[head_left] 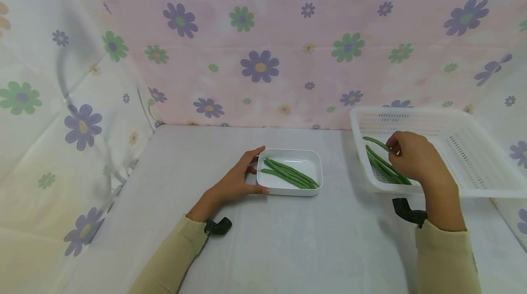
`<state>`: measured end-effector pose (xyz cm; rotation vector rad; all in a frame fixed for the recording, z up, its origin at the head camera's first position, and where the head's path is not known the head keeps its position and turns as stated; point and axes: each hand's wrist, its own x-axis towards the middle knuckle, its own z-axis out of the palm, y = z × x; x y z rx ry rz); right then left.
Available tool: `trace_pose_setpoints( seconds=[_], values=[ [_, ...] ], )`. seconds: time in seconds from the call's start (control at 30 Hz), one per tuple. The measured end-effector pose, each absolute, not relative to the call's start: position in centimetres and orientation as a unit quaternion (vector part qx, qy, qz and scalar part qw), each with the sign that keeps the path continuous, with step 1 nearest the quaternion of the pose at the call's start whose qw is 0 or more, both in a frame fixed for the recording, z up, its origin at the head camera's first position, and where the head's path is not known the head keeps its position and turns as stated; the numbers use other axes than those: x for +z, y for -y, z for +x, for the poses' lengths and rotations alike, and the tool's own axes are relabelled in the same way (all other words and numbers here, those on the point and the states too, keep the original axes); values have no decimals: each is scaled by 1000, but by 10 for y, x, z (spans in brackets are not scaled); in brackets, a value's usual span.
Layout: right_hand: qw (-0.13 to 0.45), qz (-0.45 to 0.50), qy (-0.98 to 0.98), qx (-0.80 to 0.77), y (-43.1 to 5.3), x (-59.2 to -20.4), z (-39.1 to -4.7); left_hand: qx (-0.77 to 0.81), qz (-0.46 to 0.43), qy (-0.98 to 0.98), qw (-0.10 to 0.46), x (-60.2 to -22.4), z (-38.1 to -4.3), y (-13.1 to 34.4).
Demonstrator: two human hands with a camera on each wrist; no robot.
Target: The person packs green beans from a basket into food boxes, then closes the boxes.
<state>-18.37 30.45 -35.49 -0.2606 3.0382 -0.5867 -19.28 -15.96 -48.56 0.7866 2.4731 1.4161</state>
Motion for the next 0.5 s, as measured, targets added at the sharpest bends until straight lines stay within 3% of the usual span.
trace_pose_setpoints(
  seconds=[0.3,0.5],
  values=[
    [-16,-97,-976,-197,-294,-339,-170,481,280,-826,86,-485,-194,159],
    [-86,-139,-966,-200,-279,-333,-158,482,273,-828,86,-487,-194,159]
  ],
)
